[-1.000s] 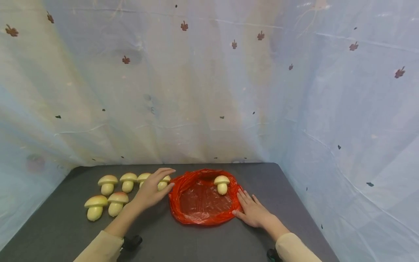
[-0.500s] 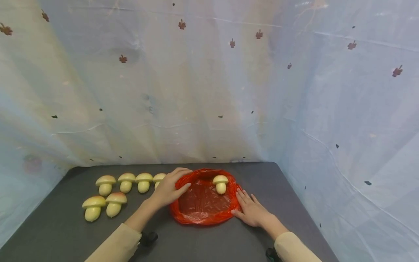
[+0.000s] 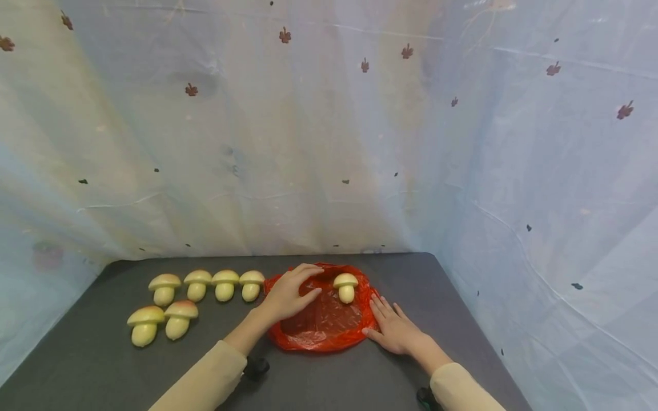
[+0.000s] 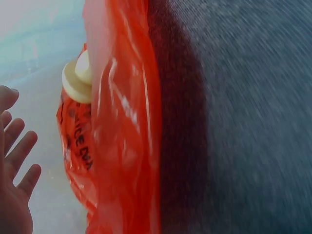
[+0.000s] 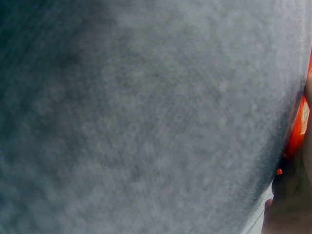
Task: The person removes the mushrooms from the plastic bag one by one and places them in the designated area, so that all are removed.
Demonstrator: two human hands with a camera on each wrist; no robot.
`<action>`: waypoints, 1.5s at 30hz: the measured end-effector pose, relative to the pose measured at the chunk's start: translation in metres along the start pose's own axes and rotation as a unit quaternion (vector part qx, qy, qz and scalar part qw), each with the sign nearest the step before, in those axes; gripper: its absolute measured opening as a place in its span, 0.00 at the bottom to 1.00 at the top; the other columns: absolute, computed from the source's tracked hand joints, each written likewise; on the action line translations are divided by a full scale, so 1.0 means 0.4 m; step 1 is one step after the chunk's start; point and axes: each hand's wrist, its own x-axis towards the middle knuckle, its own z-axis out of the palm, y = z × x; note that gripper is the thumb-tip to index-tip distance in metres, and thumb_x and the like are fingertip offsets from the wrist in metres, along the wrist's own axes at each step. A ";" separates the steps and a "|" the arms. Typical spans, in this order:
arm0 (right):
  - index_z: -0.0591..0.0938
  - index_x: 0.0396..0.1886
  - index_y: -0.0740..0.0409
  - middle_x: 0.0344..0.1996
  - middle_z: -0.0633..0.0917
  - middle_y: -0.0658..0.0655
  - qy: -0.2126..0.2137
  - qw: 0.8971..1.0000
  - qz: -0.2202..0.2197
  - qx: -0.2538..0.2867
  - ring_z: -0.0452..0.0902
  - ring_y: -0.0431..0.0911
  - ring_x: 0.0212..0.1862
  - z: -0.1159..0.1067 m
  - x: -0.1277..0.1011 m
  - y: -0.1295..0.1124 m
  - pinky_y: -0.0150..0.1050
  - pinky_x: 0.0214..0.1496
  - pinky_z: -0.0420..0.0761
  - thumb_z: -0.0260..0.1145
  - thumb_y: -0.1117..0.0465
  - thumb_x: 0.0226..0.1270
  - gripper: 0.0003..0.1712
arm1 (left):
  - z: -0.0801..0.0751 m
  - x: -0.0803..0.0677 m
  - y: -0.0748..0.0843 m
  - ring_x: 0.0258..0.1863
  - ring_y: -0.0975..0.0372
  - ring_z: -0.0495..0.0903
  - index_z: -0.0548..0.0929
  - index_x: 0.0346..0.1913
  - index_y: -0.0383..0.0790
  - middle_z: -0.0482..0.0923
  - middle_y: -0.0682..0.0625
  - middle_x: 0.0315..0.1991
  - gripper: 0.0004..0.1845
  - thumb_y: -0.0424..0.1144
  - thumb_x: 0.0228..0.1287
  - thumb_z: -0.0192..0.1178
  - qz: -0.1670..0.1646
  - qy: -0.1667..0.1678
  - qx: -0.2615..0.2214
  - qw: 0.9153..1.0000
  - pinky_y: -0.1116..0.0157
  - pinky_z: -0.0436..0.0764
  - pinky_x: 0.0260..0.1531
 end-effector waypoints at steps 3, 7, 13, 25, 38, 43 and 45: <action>0.53 0.84 0.64 0.83 0.53 0.65 -0.008 1.000 0.005 -0.007 0.44 0.63 0.83 -0.001 0.000 -0.003 0.67 0.80 0.44 0.52 0.32 0.79 0.52 | 0.018 0.011 0.002 0.62 0.54 0.80 0.79 0.69 0.46 0.77 0.50 0.66 0.25 0.44 0.73 0.66 -0.004 -0.011 0.000 1.000 0.47 0.78 0.63; 0.53 0.84 0.63 0.83 0.52 0.64 -0.013 1.000 0.011 -0.012 0.43 0.62 0.83 -0.001 0.001 -0.006 0.66 0.80 0.44 0.52 0.33 0.80 0.50 | 0.036 0.025 0.006 0.64 0.55 0.79 0.79 0.70 0.46 0.76 0.51 0.66 0.25 0.46 0.74 0.66 -0.013 -0.028 0.002 1.000 0.48 0.76 0.65; 0.54 0.84 0.63 0.83 0.53 0.63 -0.009 1.000 0.015 -0.019 0.44 0.61 0.83 0.002 0.003 -0.002 0.66 0.80 0.45 0.53 0.33 0.79 0.50 | 0.064 0.051 0.004 0.65 0.56 0.78 0.79 0.70 0.45 0.76 0.51 0.66 0.25 0.46 0.73 0.66 -0.016 -0.047 0.018 0.999 0.49 0.75 0.66; 0.54 0.84 0.63 0.83 0.53 0.63 -0.007 1.000 0.020 -0.019 0.44 0.60 0.83 -0.002 0.001 -0.005 0.64 0.81 0.45 0.53 0.34 0.80 0.50 | 0.093 0.090 0.019 0.65 0.55 0.78 0.78 0.70 0.48 0.75 0.51 0.68 0.26 0.49 0.73 0.66 -0.027 -0.088 0.058 0.994 0.51 0.73 0.69; 0.55 0.83 0.64 0.83 0.54 0.64 -0.010 1.000 0.016 -0.011 0.45 0.62 0.83 -0.001 -0.001 -0.011 0.66 0.80 0.46 0.53 0.35 0.80 0.49 | 0.128 0.122 0.024 0.69 0.56 0.74 0.76 0.72 0.49 0.72 0.52 0.71 0.29 0.52 0.73 0.66 -0.035 -0.130 0.094 0.986 0.51 0.69 0.72; 0.55 0.84 0.64 0.83 0.53 0.64 -0.005 1.000 0.011 -0.011 0.44 0.62 0.83 -0.005 -0.003 -0.011 0.66 0.80 0.46 0.53 0.34 0.80 0.50 | 0.149 0.130 0.016 0.67 0.57 0.75 0.76 0.72 0.51 0.72 0.53 0.71 0.32 0.55 0.70 0.68 -0.024 -0.130 0.108 0.985 0.52 0.70 0.71; 0.55 0.83 0.65 0.83 0.54 0.65 -0.001 1.000 0.007 -0.010 0.45 0.63 0.83 -0.004 -0.002 -0.009 0.67 0.80 0.46 0.53 0.34 0.80 0.50 | 0.157 0.133 0.013 0.66 0.57 0.75 0.76 0.73 0.51 0.72 0.53 0.71 0.33 0.56 0.68 0.69 -0.023 -0.130 0.109 0.985 0.53 0.70 0.71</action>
